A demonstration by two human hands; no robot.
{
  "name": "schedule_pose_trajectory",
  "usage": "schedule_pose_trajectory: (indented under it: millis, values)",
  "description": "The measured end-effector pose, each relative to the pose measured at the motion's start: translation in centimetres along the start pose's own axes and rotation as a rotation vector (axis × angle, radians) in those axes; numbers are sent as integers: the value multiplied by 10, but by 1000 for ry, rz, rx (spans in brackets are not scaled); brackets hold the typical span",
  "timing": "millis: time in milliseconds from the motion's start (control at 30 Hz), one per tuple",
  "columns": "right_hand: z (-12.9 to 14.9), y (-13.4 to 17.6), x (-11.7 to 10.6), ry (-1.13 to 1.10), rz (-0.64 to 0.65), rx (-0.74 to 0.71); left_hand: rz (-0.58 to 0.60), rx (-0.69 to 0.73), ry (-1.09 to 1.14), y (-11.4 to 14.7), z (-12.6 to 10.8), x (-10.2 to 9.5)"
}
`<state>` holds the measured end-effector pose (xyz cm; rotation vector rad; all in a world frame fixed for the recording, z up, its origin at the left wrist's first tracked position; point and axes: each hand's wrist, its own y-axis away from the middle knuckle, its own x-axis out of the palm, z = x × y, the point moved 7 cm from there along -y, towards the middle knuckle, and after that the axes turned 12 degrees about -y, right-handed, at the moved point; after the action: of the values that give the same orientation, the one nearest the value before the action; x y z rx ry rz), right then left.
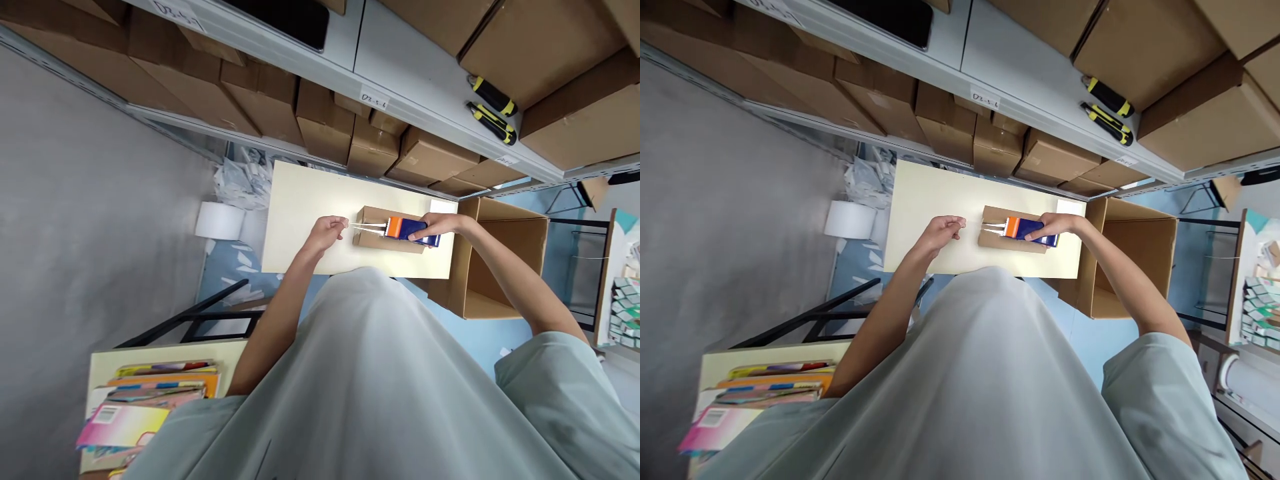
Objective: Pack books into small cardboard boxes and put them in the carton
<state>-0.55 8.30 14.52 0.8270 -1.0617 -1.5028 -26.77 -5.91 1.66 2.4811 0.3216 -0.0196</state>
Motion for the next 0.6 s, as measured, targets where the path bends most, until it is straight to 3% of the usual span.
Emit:
schedule_pose_trajectory:
  millis: [600]
  values:
    - [6,-20,1,-43,-27,3,17,-95,-72,-25,20,2]
